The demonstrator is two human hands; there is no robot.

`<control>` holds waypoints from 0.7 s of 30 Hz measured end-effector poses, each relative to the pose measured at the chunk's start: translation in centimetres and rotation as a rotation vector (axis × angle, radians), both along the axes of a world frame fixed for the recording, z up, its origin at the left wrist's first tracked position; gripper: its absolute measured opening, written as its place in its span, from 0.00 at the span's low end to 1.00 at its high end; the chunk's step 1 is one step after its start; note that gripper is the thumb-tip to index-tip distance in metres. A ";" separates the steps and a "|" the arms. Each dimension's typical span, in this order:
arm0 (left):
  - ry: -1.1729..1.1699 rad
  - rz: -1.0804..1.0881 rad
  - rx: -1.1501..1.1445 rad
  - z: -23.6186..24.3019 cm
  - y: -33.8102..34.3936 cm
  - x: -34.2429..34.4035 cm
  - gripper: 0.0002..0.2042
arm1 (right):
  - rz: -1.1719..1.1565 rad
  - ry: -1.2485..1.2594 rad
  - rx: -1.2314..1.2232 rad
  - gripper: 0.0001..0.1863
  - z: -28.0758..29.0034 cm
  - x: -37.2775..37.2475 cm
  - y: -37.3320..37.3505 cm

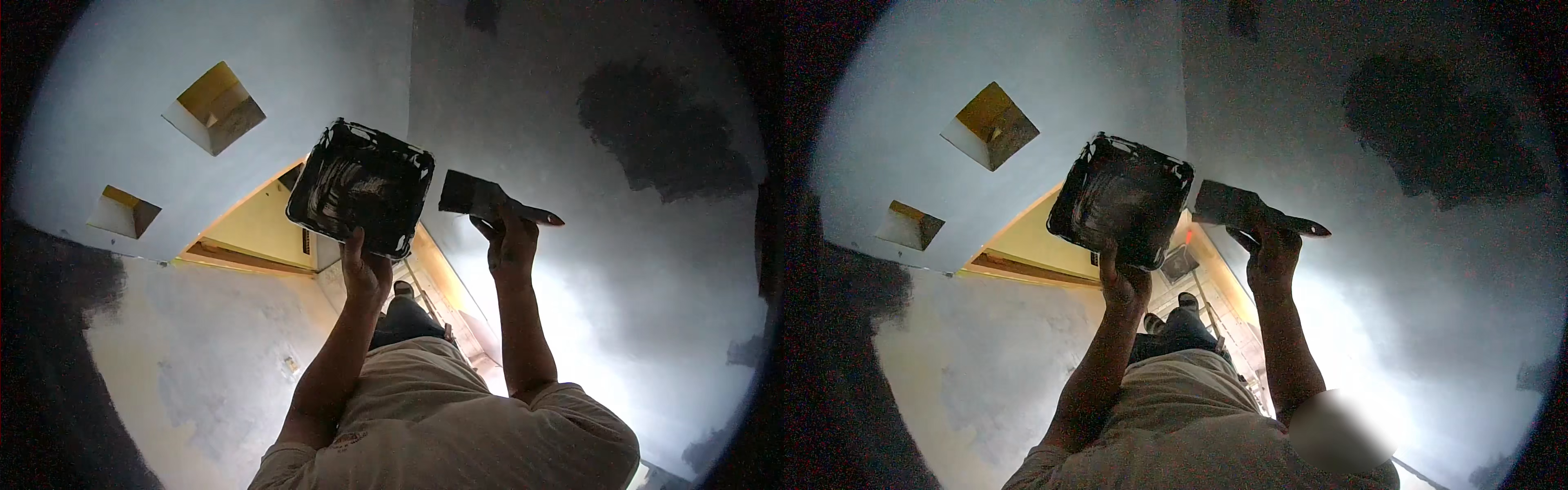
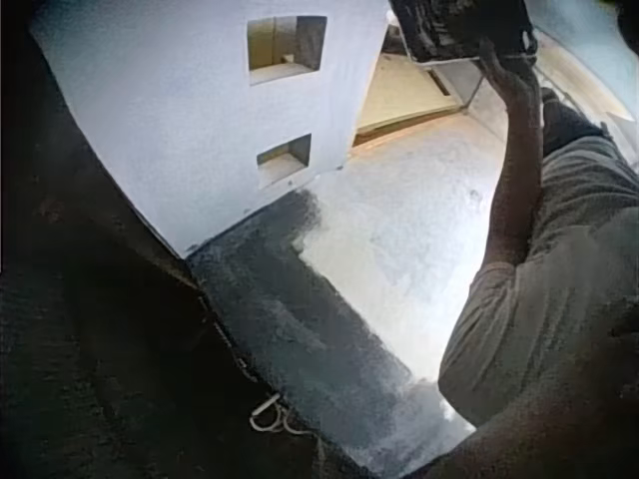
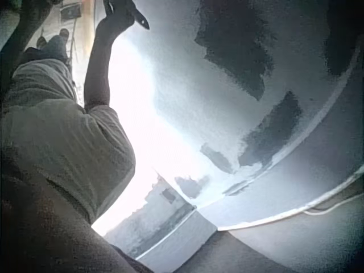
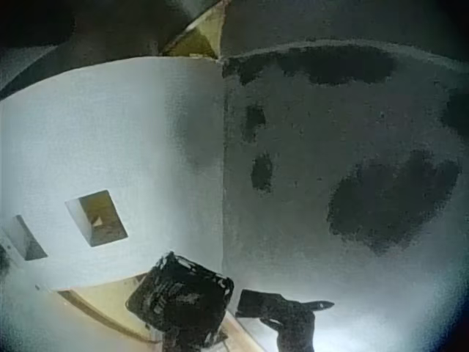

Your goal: The person paints a ceiling with a brush while holding a paint container. They dip the brush into the container and apply paint to different sections of the ceiling surface.

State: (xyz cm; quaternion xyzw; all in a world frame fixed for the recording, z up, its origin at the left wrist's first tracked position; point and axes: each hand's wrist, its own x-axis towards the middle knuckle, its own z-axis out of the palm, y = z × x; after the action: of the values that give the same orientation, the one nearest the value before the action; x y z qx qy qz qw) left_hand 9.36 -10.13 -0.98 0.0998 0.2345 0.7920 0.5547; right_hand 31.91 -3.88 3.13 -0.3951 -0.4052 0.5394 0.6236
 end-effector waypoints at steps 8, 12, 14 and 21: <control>-0.188 -0.058 0.085 2.3 -0.5 -1.6 0.28 | 0.113 0.588 -0.127 0.18 0.7 -1.7 1.2; -0.015 -0.038 0.114 1.3 -2.2 -2.9 0.30 | 0.028 -0.100 0.001 0.16 0.3 -2.7 1.5; -0.004 -0.067 0.128 0.9 -3.1 -3.5 0.32 | -0.019 -0.319 0.148 0.15 -0.1 -2.9 1.3; 1.764 0.107 -0.198 0.3 -8.8 -6.6 0.25 | 0.111 0.301 -0.049 0.14 0.1 -3.3 1.8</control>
State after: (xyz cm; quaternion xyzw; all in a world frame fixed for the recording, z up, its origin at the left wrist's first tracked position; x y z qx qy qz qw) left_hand 2.80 -18.93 -0.70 0.6140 0.6483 0.4278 0.1405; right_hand 28.57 -2.07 3.25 -0.3019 -0.3149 0.6360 0.6366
